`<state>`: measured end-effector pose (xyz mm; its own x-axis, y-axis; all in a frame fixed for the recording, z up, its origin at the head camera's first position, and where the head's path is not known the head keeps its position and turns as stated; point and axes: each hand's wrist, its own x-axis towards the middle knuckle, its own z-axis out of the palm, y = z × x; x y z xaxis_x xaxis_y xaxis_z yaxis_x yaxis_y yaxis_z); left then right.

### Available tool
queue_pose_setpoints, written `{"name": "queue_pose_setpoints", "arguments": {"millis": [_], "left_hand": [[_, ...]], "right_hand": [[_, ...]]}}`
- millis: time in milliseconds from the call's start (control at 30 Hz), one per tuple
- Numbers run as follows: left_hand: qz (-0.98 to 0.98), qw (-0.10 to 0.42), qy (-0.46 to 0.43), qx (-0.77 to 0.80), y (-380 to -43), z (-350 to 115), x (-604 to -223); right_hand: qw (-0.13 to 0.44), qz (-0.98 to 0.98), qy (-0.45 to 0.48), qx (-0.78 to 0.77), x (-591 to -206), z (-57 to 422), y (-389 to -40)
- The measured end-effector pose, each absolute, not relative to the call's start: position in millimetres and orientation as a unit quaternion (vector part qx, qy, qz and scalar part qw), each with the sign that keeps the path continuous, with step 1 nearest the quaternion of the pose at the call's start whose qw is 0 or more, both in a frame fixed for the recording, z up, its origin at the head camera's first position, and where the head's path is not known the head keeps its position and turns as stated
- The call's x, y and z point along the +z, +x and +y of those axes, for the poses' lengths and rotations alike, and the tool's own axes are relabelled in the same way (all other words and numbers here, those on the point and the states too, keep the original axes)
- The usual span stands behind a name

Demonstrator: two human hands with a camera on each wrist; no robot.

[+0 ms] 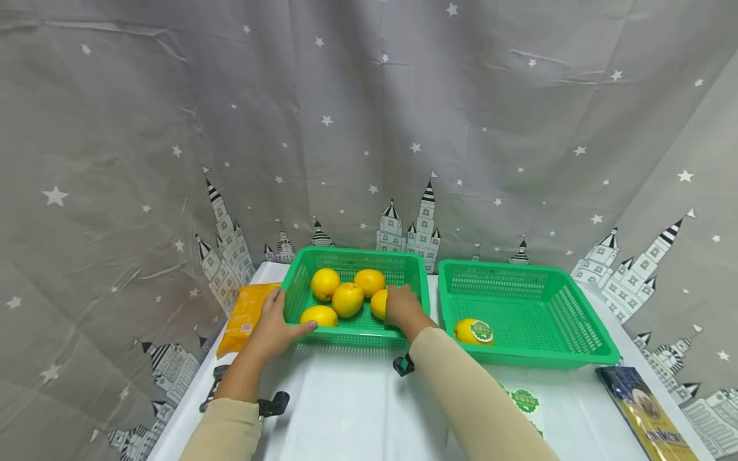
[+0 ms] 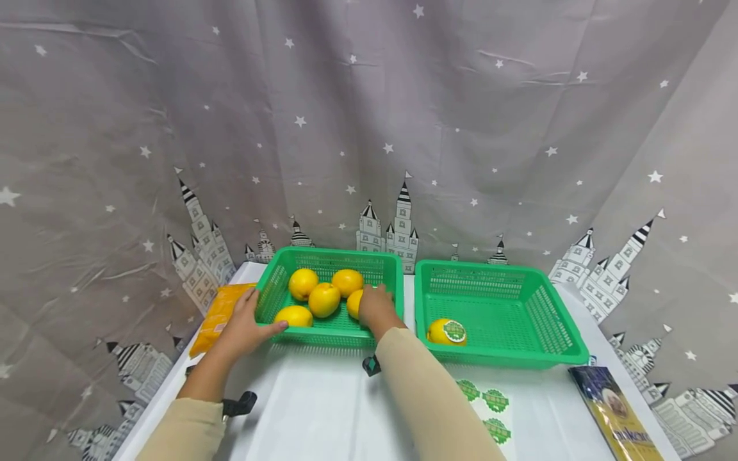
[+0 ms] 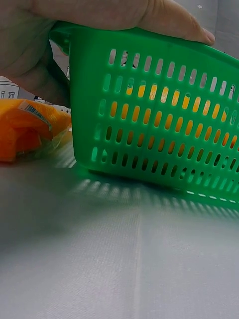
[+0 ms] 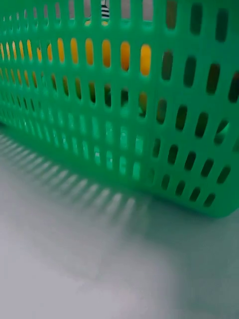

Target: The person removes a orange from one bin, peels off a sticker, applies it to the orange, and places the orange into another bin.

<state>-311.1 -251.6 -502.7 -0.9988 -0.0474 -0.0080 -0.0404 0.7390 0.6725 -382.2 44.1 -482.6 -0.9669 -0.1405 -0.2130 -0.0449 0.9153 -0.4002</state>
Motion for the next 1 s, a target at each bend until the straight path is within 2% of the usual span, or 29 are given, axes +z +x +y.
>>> {"name": "queue_pose_setpoints", "arguments": {"millis": [167, 300, 467, 633, 833, 1000], "left_hand": [[-0.932, 0.002, 0.023, -0.363, -312.5, -248.4, -503.0], [-0.933, -0.001, 0.023, -0.360, -311.8, -248.6, -502.9], [-0.933, 0.005, 0.017, -0.361, -309.9, -250.5, -502.1], [-0.934, 0.001, 0.019, -0.358, -308.0, -251.3, -503.9], [-0.934, -0.002, 0.020, -0.356, -308.2, -249.1, -504.4], [-0.935, -0.004, 0.023, -0.354, -309.6, -249.1, -501.1]], "right_hand": [[0.097, 0.958, -0.043, -0.266, -483.9, 48.5, -377.7], [0.051, 0.944, -0.051, -0.321, -477.7, 49.3, -373.5], [0.019, 0.919, -0.085, -0.384, -458.4, 56.8, -346.9], [0.077, 0.833, -0.154, -0.525, -459.8, 84.6, -291.2], [0.189, 0.735, -0.195, -0.622, -503.0, 121.8, -231.2], [0.207, 0.757, -0.184, -0.592, -545.5, 135.0, -211.7]]}}
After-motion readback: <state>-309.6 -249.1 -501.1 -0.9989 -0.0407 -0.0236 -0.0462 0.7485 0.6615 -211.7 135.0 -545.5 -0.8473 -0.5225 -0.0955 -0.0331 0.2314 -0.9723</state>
